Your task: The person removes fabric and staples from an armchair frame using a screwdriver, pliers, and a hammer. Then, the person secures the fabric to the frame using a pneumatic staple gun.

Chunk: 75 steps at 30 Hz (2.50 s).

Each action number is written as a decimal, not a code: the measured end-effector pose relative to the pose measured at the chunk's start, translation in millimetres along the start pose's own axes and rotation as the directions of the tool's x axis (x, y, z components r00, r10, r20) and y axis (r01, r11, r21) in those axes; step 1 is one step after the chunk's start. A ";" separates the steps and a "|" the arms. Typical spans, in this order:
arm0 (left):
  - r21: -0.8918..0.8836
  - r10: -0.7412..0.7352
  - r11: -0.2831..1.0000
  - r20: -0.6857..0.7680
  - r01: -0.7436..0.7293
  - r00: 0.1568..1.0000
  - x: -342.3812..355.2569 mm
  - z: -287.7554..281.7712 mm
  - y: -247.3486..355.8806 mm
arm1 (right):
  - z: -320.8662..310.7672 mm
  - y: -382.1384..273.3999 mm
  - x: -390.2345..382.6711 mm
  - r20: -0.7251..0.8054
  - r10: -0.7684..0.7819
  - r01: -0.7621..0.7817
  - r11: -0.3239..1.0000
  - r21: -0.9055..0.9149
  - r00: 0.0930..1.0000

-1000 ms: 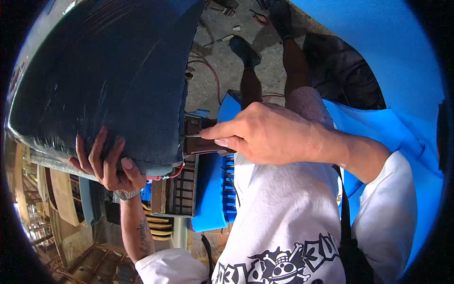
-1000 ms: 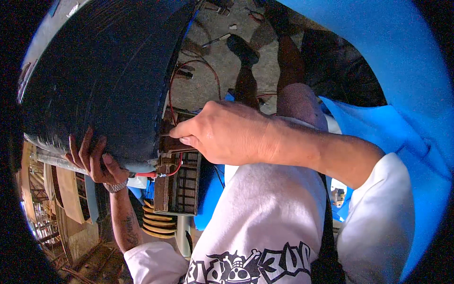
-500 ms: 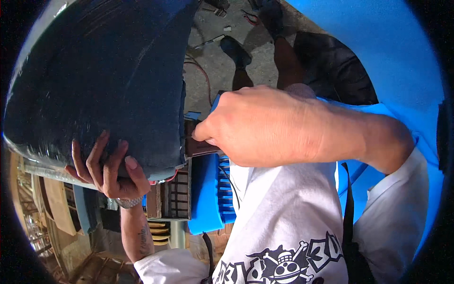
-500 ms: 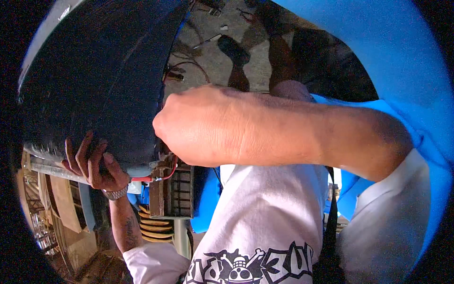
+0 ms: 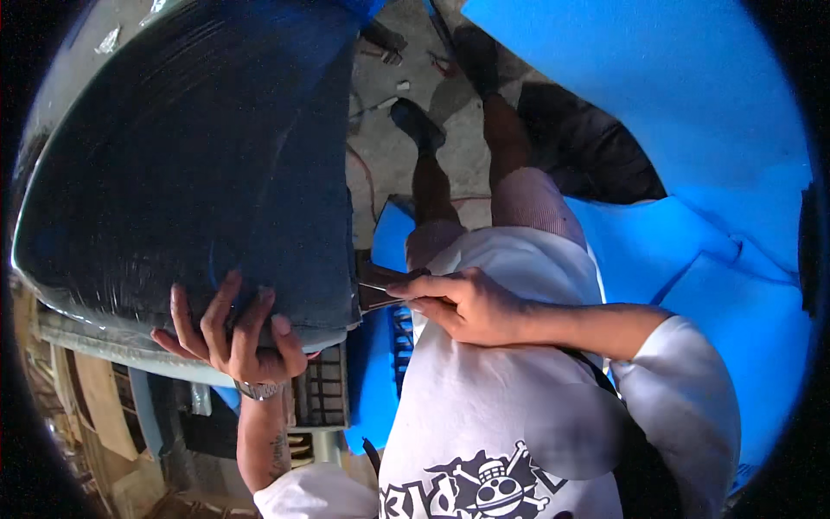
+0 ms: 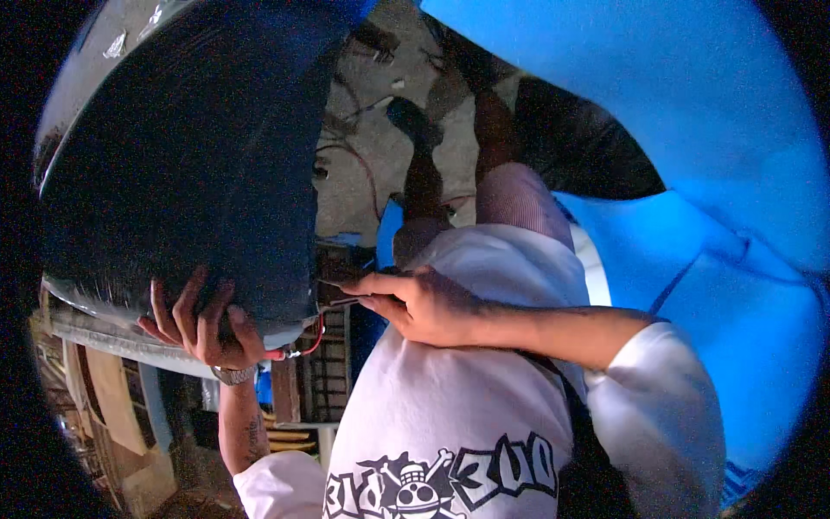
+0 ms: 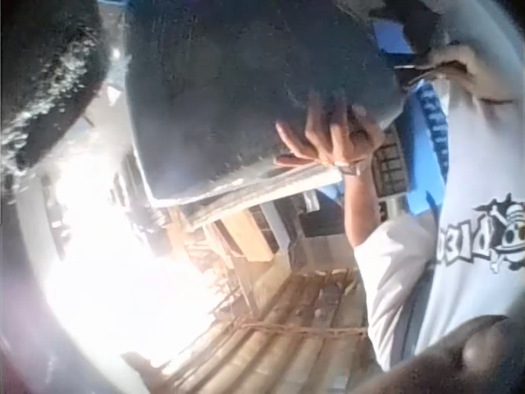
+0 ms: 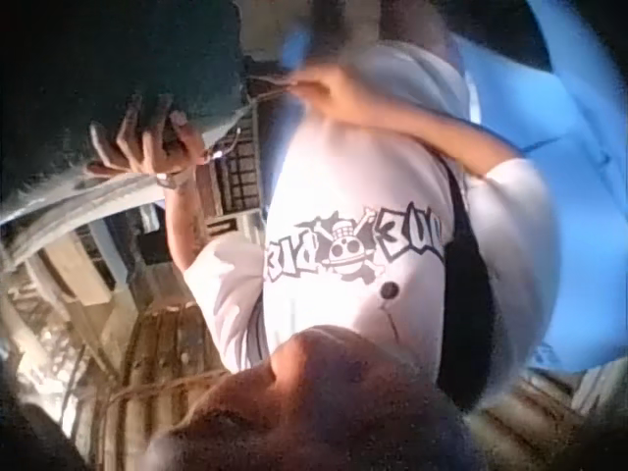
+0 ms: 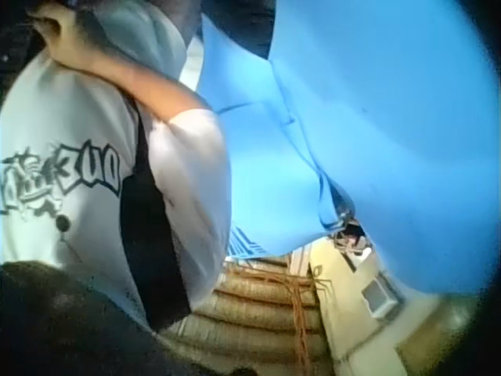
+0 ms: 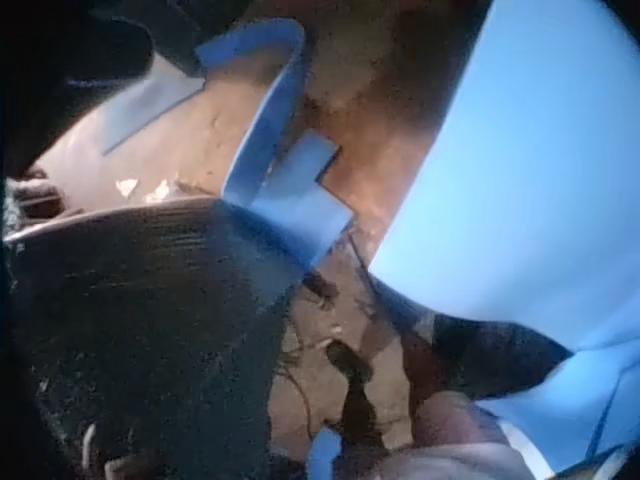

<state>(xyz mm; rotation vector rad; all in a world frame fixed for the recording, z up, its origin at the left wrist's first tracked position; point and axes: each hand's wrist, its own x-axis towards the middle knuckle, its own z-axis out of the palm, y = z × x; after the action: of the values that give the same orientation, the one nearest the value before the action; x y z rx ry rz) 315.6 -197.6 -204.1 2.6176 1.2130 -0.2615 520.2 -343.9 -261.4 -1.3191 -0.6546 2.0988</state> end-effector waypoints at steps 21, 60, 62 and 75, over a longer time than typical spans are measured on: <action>0.045 0.081 0.996 -0.027 -0.080 0.996 8.2 12.4 25.0 | -47.9 46.9 7.6 0.010 -0.201 0.201 0.979 -0.017 0.980; -0.002 0.005 1.000 0.009 -0.005 1.000 -37.8 6.4 32.0 | -57.1 -7.2 27.9 0.463 0.113 0.219 0.767 -0.603 0.879; -0.005 0.016 1.000 0.008 -0.016 1.000 -37.7 -1.8 36.7 | -55.7 12.1 11.8 0.329 -0.011 0.119 0.942 -0.312 0.944; -0.006 0.078 0.997 0.001 -0.078 0.997 6.7 11.5 12.3 | -74.8 7.1 41.4 0.272 -0.074 0.142 0.960 -0.240 0.960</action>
<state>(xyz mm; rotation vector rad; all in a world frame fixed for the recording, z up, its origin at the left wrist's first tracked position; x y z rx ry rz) 328.7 -203.9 -215.1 2.6524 1.1062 -0.2454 572.5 -312.7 -321.8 -1.1147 -1.1197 2.1694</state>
